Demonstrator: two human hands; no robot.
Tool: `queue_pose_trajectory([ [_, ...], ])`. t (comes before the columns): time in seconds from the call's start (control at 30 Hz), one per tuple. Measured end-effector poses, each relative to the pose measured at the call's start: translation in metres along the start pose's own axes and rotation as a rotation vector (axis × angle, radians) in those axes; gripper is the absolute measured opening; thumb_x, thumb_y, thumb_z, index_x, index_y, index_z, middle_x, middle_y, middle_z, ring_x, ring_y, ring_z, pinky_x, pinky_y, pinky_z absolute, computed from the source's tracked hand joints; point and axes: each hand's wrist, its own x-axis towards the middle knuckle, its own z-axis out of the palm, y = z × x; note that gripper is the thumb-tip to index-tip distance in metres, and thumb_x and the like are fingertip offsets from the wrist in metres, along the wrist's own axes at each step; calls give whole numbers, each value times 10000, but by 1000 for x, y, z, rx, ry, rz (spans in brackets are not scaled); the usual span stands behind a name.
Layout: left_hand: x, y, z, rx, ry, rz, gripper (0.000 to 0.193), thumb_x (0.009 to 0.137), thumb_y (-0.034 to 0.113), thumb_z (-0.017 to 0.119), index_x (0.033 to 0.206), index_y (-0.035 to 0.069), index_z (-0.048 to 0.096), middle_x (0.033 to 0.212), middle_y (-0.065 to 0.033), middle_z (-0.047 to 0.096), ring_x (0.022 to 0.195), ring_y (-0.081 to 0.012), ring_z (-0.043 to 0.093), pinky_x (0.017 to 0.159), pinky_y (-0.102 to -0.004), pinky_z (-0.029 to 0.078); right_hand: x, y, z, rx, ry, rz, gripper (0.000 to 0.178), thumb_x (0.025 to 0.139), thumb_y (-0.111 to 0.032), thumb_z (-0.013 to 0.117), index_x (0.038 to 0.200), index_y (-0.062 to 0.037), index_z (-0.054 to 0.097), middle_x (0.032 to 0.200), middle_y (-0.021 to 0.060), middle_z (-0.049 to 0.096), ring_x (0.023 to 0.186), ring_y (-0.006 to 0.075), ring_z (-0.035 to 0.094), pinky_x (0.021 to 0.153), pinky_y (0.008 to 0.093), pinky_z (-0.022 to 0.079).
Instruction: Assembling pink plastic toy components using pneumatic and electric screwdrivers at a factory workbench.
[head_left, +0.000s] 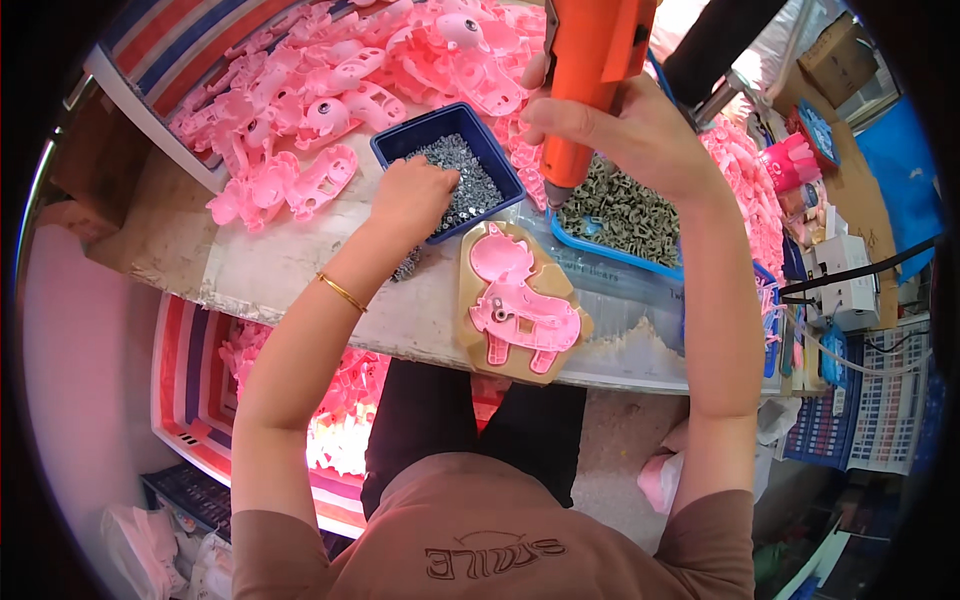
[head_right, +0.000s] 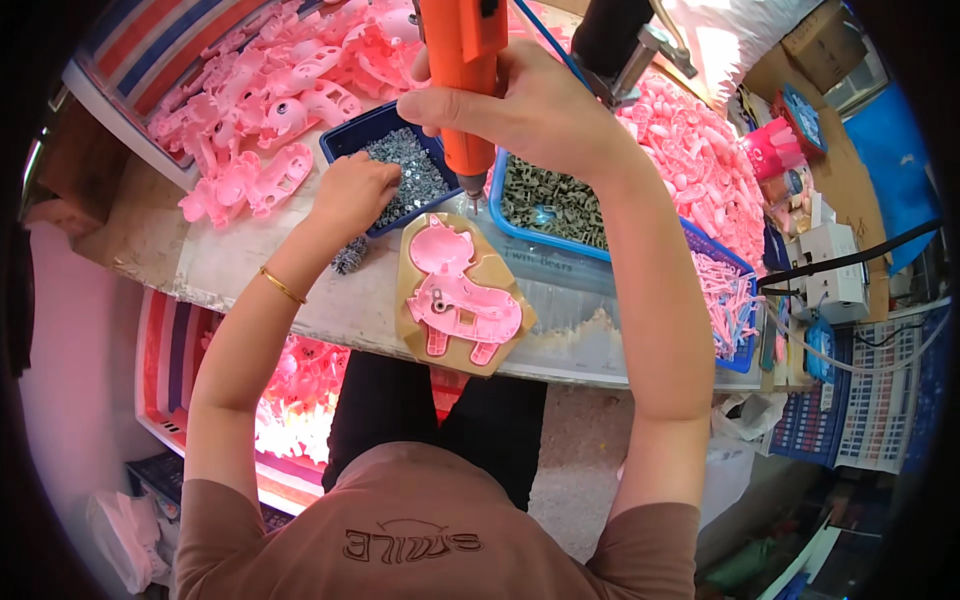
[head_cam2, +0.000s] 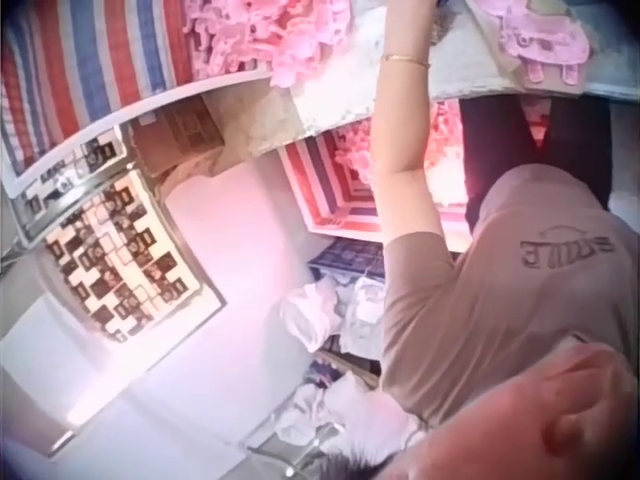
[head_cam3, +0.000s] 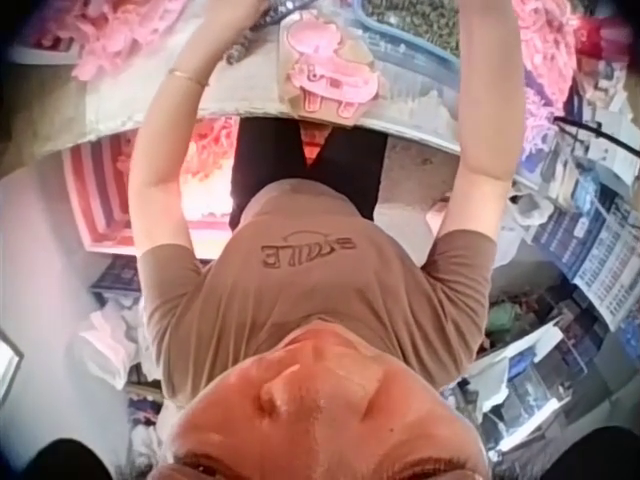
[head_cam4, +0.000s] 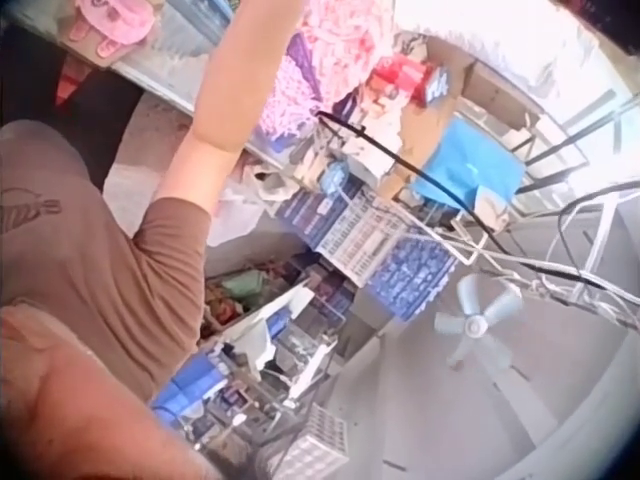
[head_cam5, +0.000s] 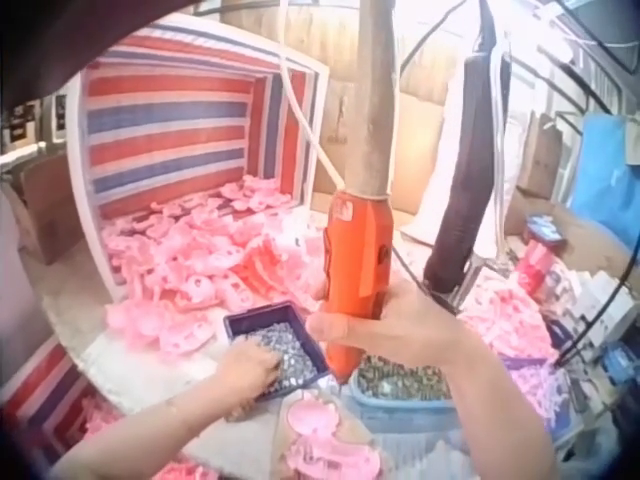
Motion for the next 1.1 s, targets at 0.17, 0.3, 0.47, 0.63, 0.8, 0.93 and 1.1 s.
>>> queue_pose_trajectory([
  [0.17, -11, 8, -3, -44, 113, 62, 79, 865, 164, 610, 894, 99, 644, 829, -85, 677, 861, -263, 638, 706, -414, 516, -7, 5, 12, 147, 31, 26, 320, 900, -181, 689, 1136, 4, 577, 922, 66, 663, 890, 184, 697, 814, 333, 561],
  [0.3, -38, 40, -16, -65, 293, 288, 105, 855, 158, 641, 933, 98, 605, 845, -44, 623, 868, -224, 622, 706, -350, 531, -20, 6, 38, 369, 137, 6, 320, 861, -97, 634, 1139, 38, 548, 812, 69, 628, 765, 150, 648, 722, 292, 518],
  [0.47, -64, 71, -19, -300, 407, 421, 151, 843, 175, 697, 892, 92, 581, 834, -28, 571, 845, -213, 589, 719, -321, 518, -39, 5, 71, 480, 308, -59, 305, 843, -79, 607, 1106, 65, 545, 702, 59, 574, 582, 105, 535, 561, 256, 435],
  [0.63, -74, 87, -16, -448, 404, 402, 148, 869, 168, 683, 903, 72, 576, 833, -51, 568, 867, -233, 597, 712, -359, 512, -50, 5, 77, 534, 393, -39, 285, 849, -103, 603, 1070, 68, 545, 651, 72, 578, 519, 110, 521, 514, 258, 430],
  [0.8, -81, 99, -12, -637, 360, 353, 158, 867, 131, 693, 945, 59, 576, 844, -68, 580, 858, -256, 596, 696, -382, 509, -58, 5, 75, 533, 402, -53, 275, 845, -102, 595, 1060, 62, 544, 638, 72, 572, 512, 109, 522, 510, 260, 431],
  [0.93, -90, 107, -12, -756, 313, 296, 204, 852, 122, 712, 993, 50, 583, 887, -80, 609, 876, -283, 601, 707, -396, 511, -67, 8, 70, 669, 328, -30, 225, 795, -56, 704, 988, 24, 620, 762, 25, 625, 609, 71, 600, 546, 242, 486],
  [1.1, -92, 115, -22, -709, 287, 221, 277, 809, 153, 748, 1028, 56, 609, 981, -86, 640, 955, -289, 613, 765, -382, 525, -86, 7, 80, 450, 411, 67, 258, 825, -47, 589, 1057, 52, 538, 621, 57, 565, 506, 87, 517, 490, 236, 411],
])
